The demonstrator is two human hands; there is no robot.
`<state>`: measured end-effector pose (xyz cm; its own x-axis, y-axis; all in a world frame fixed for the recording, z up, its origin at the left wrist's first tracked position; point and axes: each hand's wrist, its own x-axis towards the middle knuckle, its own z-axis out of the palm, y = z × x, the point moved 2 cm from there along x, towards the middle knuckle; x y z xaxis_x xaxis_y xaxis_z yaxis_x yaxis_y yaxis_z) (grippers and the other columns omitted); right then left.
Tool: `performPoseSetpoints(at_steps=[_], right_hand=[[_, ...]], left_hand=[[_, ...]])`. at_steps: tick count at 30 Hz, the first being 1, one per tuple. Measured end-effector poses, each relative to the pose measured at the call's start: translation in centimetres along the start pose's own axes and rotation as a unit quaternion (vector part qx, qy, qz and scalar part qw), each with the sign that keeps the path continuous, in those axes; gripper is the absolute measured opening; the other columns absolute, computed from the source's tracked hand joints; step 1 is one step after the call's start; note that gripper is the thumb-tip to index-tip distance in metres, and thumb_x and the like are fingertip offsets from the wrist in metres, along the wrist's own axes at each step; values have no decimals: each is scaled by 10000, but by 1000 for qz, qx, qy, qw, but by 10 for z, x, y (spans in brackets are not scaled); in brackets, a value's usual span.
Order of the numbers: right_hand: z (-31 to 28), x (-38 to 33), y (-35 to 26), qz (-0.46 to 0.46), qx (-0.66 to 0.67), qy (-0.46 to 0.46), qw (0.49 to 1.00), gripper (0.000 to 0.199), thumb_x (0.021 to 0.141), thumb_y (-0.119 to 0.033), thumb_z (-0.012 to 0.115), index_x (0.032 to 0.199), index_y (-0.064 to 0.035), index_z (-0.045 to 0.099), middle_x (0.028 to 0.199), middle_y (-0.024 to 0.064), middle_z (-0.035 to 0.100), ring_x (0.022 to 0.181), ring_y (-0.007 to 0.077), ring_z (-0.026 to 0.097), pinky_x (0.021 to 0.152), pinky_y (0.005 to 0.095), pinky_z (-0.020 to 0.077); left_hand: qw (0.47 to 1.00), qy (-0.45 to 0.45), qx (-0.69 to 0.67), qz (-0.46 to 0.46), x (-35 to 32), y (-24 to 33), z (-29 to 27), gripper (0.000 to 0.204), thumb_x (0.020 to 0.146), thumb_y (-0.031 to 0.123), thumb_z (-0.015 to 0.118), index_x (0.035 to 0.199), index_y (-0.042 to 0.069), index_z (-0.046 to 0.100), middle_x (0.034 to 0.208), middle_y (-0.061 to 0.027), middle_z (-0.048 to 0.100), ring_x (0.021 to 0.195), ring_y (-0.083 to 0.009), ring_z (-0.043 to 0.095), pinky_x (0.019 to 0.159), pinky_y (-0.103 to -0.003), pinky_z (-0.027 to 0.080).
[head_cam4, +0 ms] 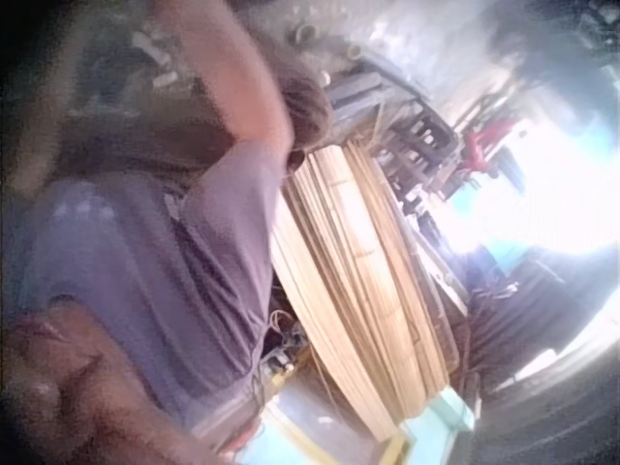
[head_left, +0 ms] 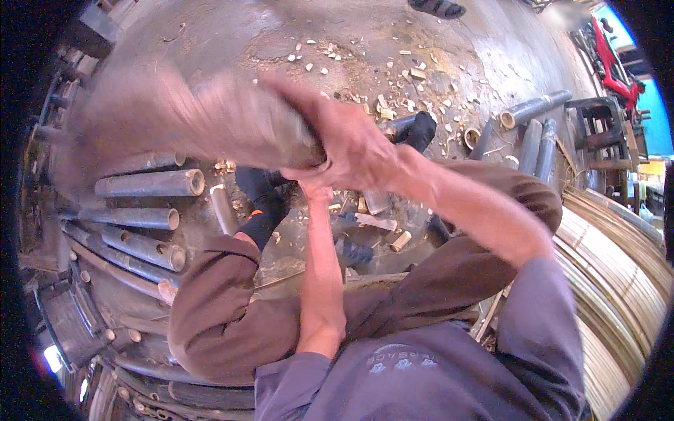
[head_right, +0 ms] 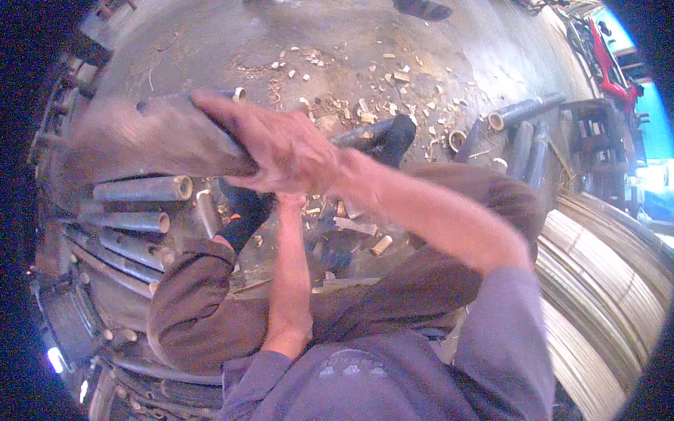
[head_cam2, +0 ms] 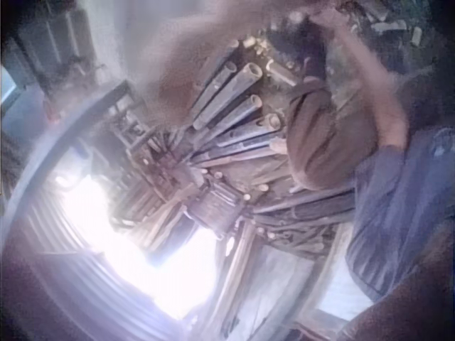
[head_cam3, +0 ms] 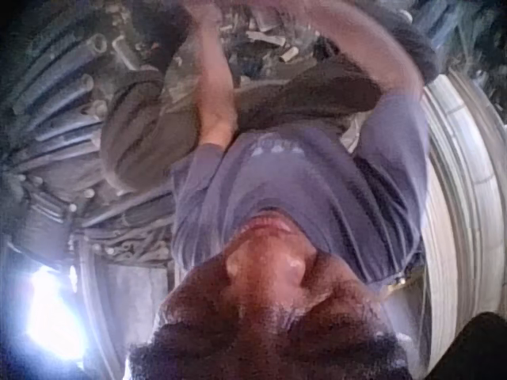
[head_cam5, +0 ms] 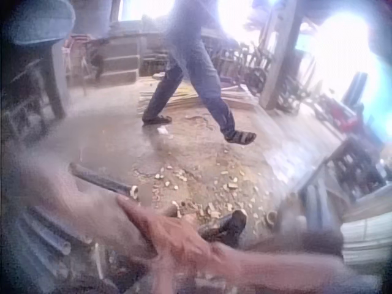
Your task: The person sits on the floor and repeatedly strikes the ends of bamboo poles with a wooden mallet to shape and smooth them. The person handles multiple poles one at a time, rotating them and striking different sections.
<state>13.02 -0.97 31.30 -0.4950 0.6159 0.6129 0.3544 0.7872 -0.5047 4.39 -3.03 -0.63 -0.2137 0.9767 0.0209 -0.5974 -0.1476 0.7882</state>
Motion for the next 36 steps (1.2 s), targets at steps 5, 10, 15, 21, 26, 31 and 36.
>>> performPoseSetpoints(at_steps=[5,10,15,21,26,31,36], right_hand=[[37,-18,47,107,-228,-406,879,746,783,-266,700,1405,-93,327,948,196,636,752,374,670,598,428,559],[22,74,-23,-17,-41,-88,995,705,766,-272,717,1359,-97,377,878,150,636,761,366,655,607,425,544],[31,8,23,-75,-8,-142,987,657,767,-275,716,1324,-100,417,946,164,648,818,340,670,654,415,554],[54,12,26,65,-110,-239,963,646,778,-237,685,1329,-84,385,900,201,639,734,365,665,586,449,543],[33,68,-16,-72,56,66,994,564,811,-290,671,1265,-63,423,986,201,641,787,355,677,599,455,545],[37,-54,79,96,-168,-402,895,705,815,-299,659,1400,-80,333,866,199,652,739,371,668,595,424,554],[15,55,10,72,-56,-112,989,823,719,-232,740,1400,-75,307,965,187,628,832,352,659,641,435,548]], left_hand=[[976,174,25,-128,-1,-13,7,686,839,-25,651,1412,100,296,1393,-67,436,1249,-256,470,1004,-451,468],[989,41,-106,-90,3,-4,10,744,840,69,708,1446,120,280,1431,-63,404,1271,-251,441,1051,-439,414],[990,101,-22,-101,5,4,5,667,853,44,690,1413,116,334,1397,-70,449,1225,-245,497,975,-460,495],[972,163,-75,-152,-9,2,5,824,779,-34,739,1432,122,261,1400,-99,419,1076,-257,587,772,-402,584],[989,83,-63,-104,0,6,10,638,827,63,729,1374,53,400,1367,-107,478,1216,-242,503,990,-407,471],[987,57,-116,-93,-7,3,34,763,770,-108,646,1434,108,338,1384,-74,466,1244,-237,487,983,-389,477],[975,100,-82,-183,-3,-9,32,700,876,106,675,1464,124,295,1448,-77,393,1286,-249,438,1054,-415,424]])
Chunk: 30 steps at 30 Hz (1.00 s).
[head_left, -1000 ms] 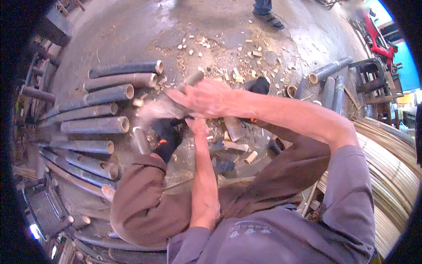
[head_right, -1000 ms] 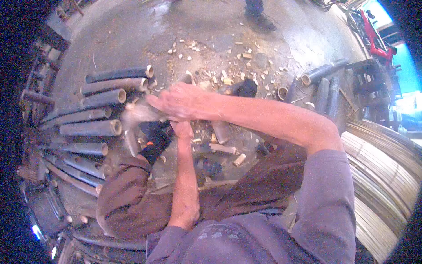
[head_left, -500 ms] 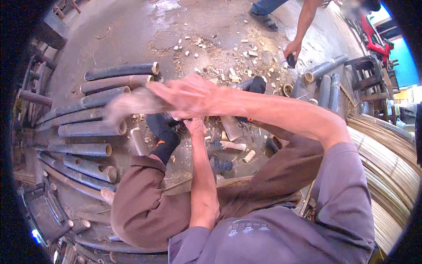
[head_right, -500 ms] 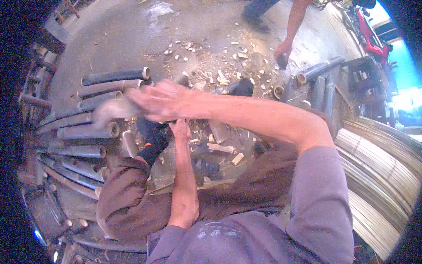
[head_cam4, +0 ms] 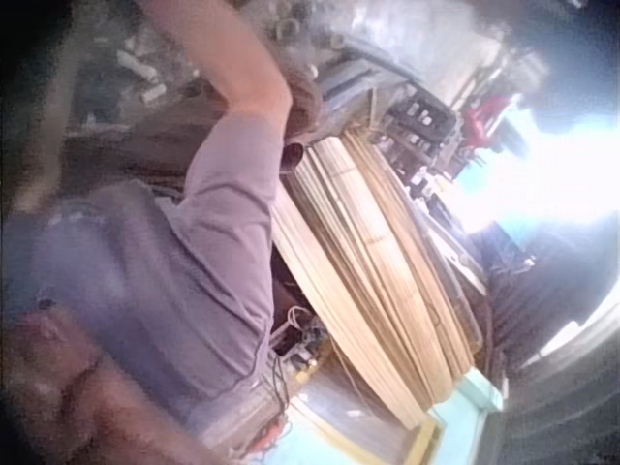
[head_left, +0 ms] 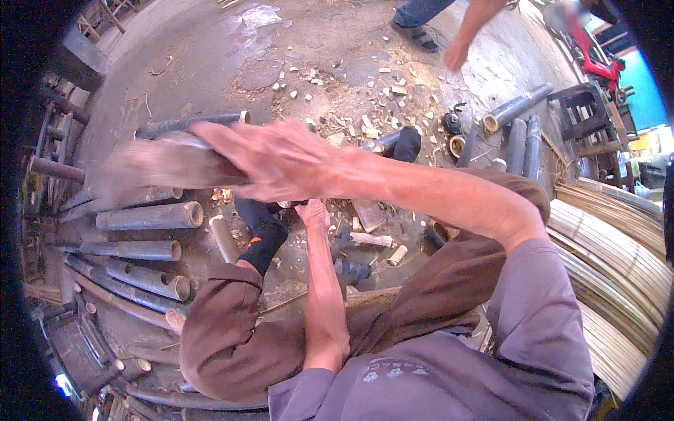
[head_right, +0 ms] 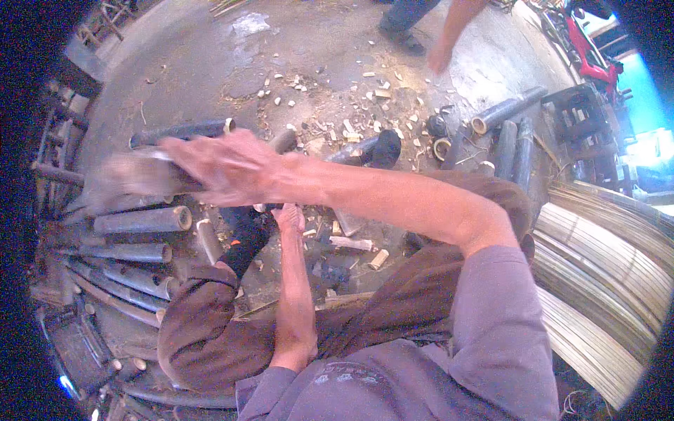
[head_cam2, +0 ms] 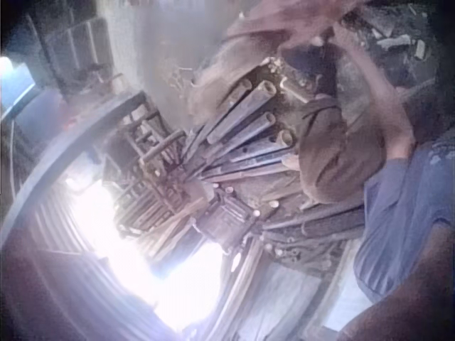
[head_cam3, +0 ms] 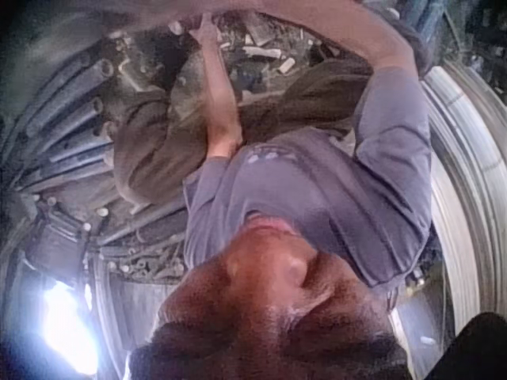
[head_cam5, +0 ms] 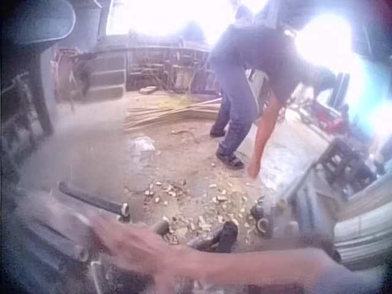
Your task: The person sits on the floor and repeatedly strikes the ends of bamboo poles with a wooden mallet to shape and smooth them. The person handles multiple poles one at a time, rotating them and striking different sections.
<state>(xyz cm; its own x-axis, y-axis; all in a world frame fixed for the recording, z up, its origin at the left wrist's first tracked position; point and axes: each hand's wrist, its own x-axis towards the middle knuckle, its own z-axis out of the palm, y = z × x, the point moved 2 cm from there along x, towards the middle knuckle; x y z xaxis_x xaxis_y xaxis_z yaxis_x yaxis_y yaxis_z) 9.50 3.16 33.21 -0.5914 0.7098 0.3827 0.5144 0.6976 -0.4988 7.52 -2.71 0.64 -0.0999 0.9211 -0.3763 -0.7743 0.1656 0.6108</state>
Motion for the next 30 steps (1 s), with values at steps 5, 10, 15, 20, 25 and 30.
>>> performPoseSetpoints(at_steps=[5,10,15,20,25,30], right_hand=[[40,-56,15,-140,51,67,987,835,724,-191,743,1430,-117,304,993,146,623,794,340,661,630,441,546],[36,-124,61,156,-136,-275,939,826,766,-252,689,1469,-145,269,1158,217,594,930,336,661,726,436,546],[-62,-164,38,332,-63,-12,941,764,797,-183,676,1459,-98,304,1319,229,525,1141,340,587,891,389,516],[-99,-246,59,360,-182,204,892,731,805,-57,683,1436,-28,315,1200,173,588,968,234,619,817,346,519],[-108,-303,57,536,-46,298,788,729,815,-67,683,1437,2,310,1284,167,488,1119,242,480,951,348,383],[-99,-313,75,579,-20,316,751,751,821,-101,699,1437,47,294,1382,201,441,1282,280,423,1093,368,304]], left_hand=[[1000,-9,23,5,-6,-3,-44,600,950,194,561,1473,111,279,1464,-91,384,1303,-246,422,1113,-391,334],[997,36,-39,-47,-14,-2,-9,652,877,48,634,1434,21,296,1392,-131,441,1257,-267,470,1015,-405,457],[925,56,337,166,-27,4,53,330,774,39,745,1086,36,635,1029,-57,655,928,-168,628,817,-319,512],[876,-169,344,291,-89,-12,183,457,636,107,803,1035,52,587,941,-100,630,863,-262,622,763,-382,494],[754,-248,531,296,-59,-38,165,543,594,203,835,1037,57,557,983,-124,578,958,-356,540,834,-440,434],[742,-194,583,270,-18,-65,142,520,608,241,825,1027,89,556,985,-132,556,943,-342,543,795,-449,421]])
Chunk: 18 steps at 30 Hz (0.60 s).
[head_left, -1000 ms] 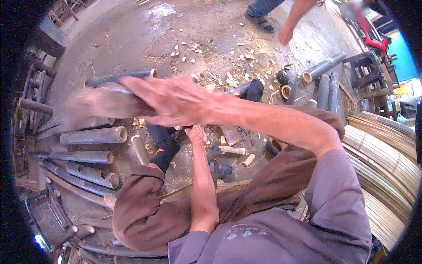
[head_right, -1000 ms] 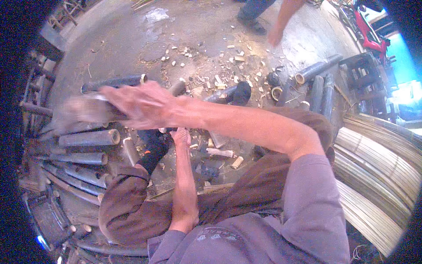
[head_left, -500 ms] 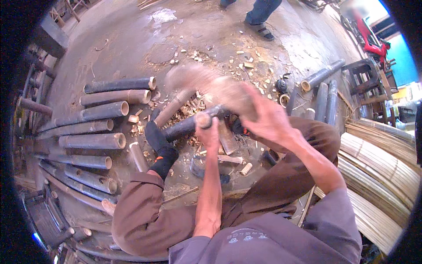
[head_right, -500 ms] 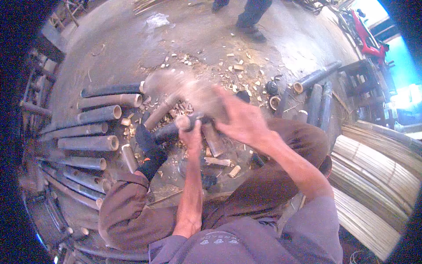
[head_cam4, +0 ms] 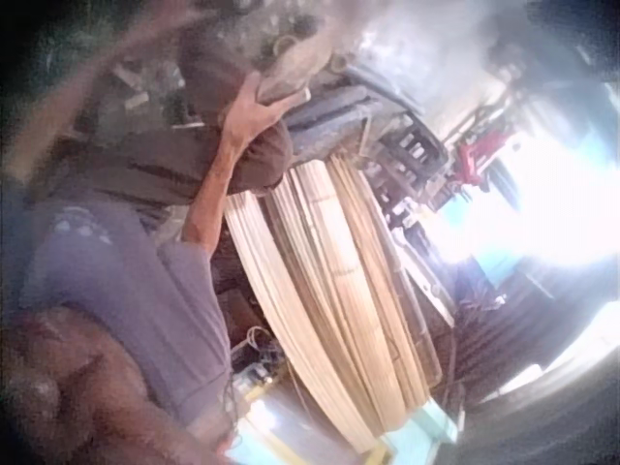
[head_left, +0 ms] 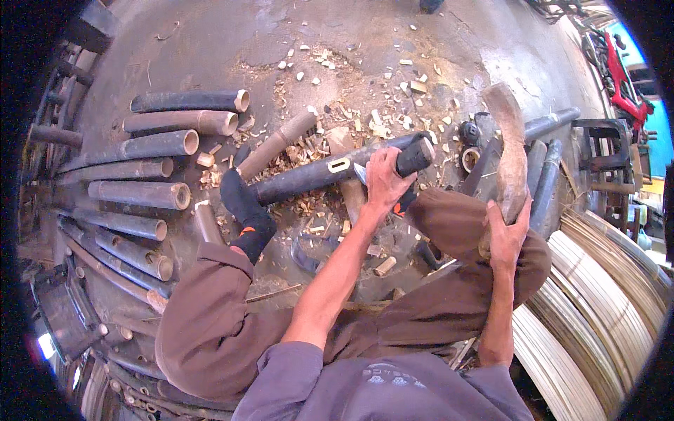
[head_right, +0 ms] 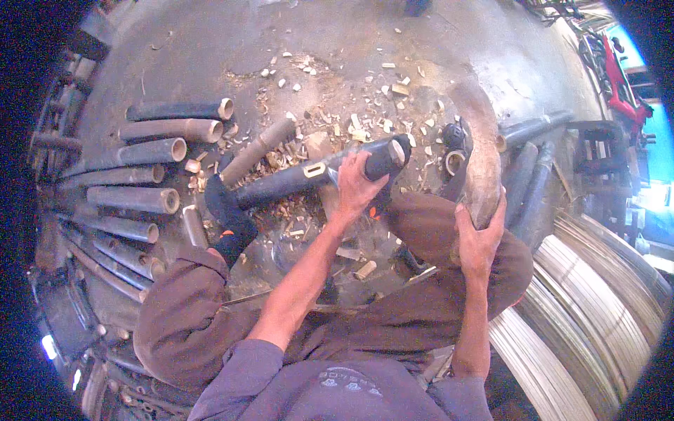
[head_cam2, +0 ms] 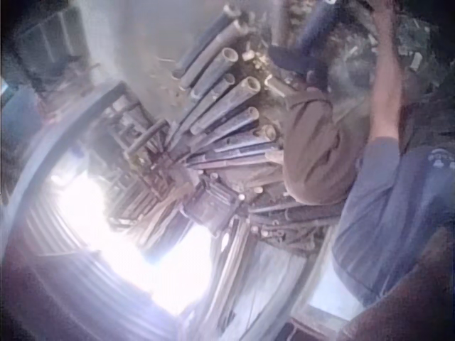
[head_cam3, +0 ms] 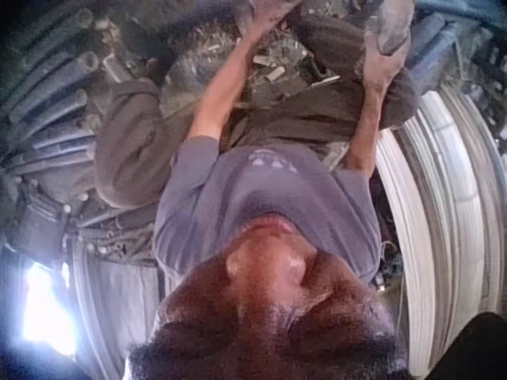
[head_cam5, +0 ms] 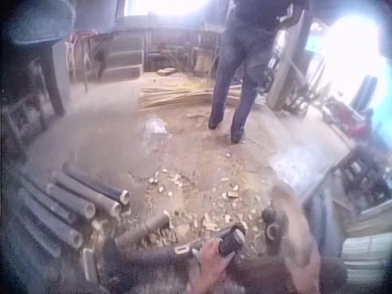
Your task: The person sits on the floor and repeatedly strikes the ends of bamboo poles with a wooden mallet to shape and smooth them. The person handles multiple poles one at a time, rotating them and striking different sections.
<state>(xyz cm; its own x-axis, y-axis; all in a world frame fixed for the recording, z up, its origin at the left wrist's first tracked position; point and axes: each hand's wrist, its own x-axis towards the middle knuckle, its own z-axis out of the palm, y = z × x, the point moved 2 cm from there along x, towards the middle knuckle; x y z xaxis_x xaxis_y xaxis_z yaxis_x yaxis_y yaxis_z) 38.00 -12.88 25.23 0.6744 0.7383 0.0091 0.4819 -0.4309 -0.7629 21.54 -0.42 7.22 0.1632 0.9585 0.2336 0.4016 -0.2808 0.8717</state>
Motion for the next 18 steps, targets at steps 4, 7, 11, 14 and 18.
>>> performPoseSetpoints(at_steps=[4,7,11,14,18], right_hand=[[6,10,14,-11,-13,-3,1000,756,824,-116,705,1436,54,295,1393,208,431,1290,280,415,1098,363,295],[11,14,15,-14,-21,-1,1000,770,818,-122,713,1437,58,292,1397,213,428,1294,279,411,1100,360,290],[16,12,3,3,-35,-7,999,782,809,-133,728,1429,70,297,1391,218,432,1293,282,410,1101,359,286],[17,12,-2,-26,-36,-6,999,783,804,-146,739,1418,77,307,1383,224,434,1293,294,409,1100,368,286],[27,7,-11,-63,5,44,997,779,799,-156,750,1406,73,318,1360,234,443,1277,318,419,1093,385,295]], left_hand=[[999,36,-18,-34,12,-14,10,491,597,252,813,990,86,571,935,-135,550,918,-350,546,766,-461,432],[997,26,-33,-58,18,-21,12,469,609,248,805,988,75,589,947,-146,566,926,-358,552,801,-454,449],[997,41,-53,-48,20,-28,10,449,623,236,795,976,59,582,918,-159,571,893,-363,552,781,-452,449],[996,52,-67,-29,22,-27,4,382,673,168,776,982,41,591,857,-149,585,820,-334,598,736,-403,476],[993,9,-106,-53,26,-28,-6,381,701,157,745,1032,40,594,850,-140,633,792,-268,636,720,-364,493]])
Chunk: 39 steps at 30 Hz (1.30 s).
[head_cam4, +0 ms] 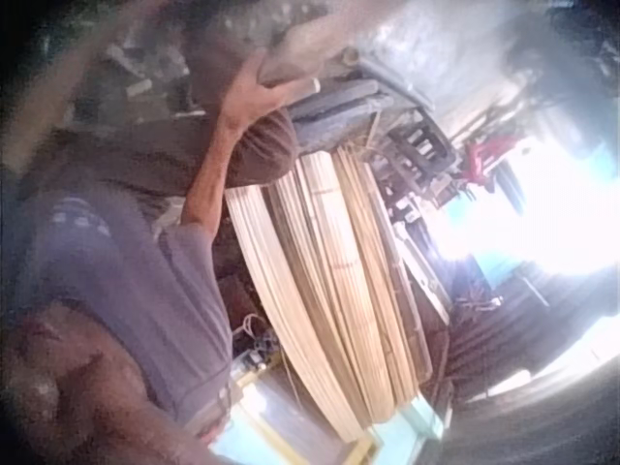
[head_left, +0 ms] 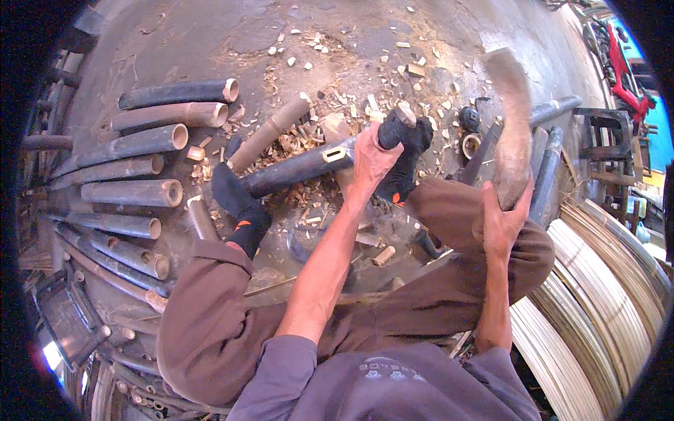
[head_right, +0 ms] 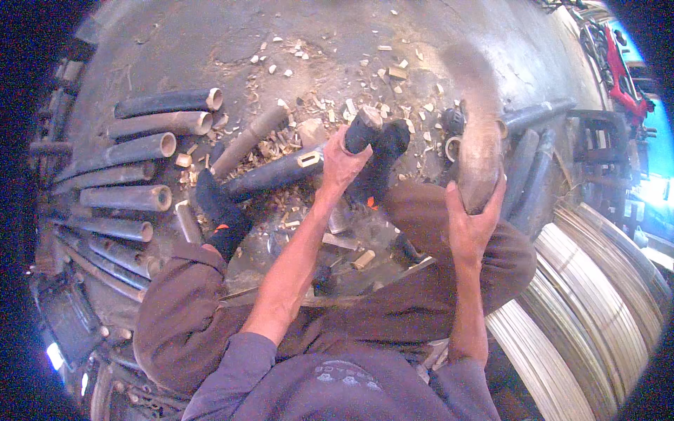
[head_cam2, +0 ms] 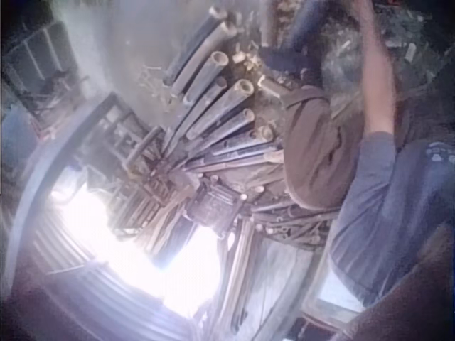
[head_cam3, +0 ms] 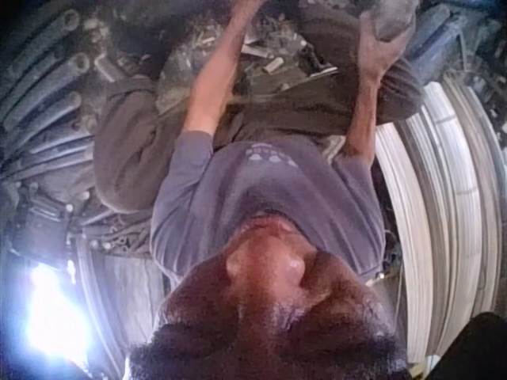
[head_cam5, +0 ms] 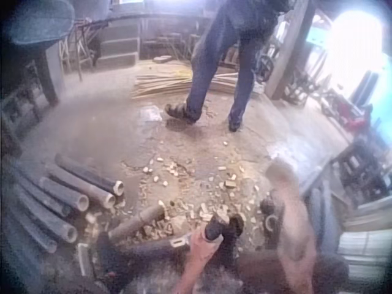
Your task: The person sits on the floor and repeatedly strikes the ends of bamboo poles with a wooden mallet to shape and smooth them. The person handles multiple poles one at a time, rotating them and striking different sections.
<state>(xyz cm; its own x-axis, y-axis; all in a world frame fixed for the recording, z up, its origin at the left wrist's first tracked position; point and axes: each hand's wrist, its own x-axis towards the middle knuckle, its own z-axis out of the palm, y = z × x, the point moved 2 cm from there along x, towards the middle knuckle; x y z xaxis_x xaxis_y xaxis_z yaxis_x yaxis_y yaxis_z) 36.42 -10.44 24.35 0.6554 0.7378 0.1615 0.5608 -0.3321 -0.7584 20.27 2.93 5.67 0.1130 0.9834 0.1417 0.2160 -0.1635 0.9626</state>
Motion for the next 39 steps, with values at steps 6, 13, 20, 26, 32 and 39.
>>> performPoseSetpoints(at_steps=[6,13,20,26,32,39], right_hand=[[88,-30,24,13,-10,-159,987,737,804,-168,703,1398,43,322,1214,243,563,1124,319,552,982,394,411],[60,0,13,29,70,48,996,674,826,-150,698,1360,58,343,1052,155,611,932,268,598,867,376,477],[86,-26,20,-8,48,-125,991,600,799,-86,659,1345,-24,419,1050,152,612,984,262,590,898,364,467],[110,-57,82,57,58,-111,990,598,804,-139,693,1314,24,427,1216,216,569,1092,278,558,955,417,433],[85,-65,42,64,72,-120,988,772,786,-180,690,1437,-31,304,1245,251,572,1155,314,574,976,379,448],[120,-58,-16,-43,70,-225,971,775,768,-171,686,1436,-63,307,1117,272,621,1001,378,641,888,415,490]], left_hand=[[998,3,-22,-56,4,3,2,366,667,204,734,944,23,577,817,-211,634,801,-408,620,704,-475,474],[998,-15,14,-52,-2,-1,2,352,662,222,743,911,45,568,832,-215,657,807,-426,632,682,-471,489],[996,-33,78,-39,-11,-18,-5,455,662,267,756,1030,75,568,886,-182,652,893,-388,623,753,-487,456],[991,-52,104,-63,-12,-14,6,481,662,295,762,1075,123,587,911,-152,655,916,-379,610,755,-502,430],[984,63,-156,-63,-6,32,-40,377,747,181,731,1040,-2,581,863,-55,646,770,-131,578,699,-303,492],[911,97,-377,-134,-10,17,-165,352,825,90,696,1121,44,510,933,-116,666,917,-215,645,892,-364,485]])
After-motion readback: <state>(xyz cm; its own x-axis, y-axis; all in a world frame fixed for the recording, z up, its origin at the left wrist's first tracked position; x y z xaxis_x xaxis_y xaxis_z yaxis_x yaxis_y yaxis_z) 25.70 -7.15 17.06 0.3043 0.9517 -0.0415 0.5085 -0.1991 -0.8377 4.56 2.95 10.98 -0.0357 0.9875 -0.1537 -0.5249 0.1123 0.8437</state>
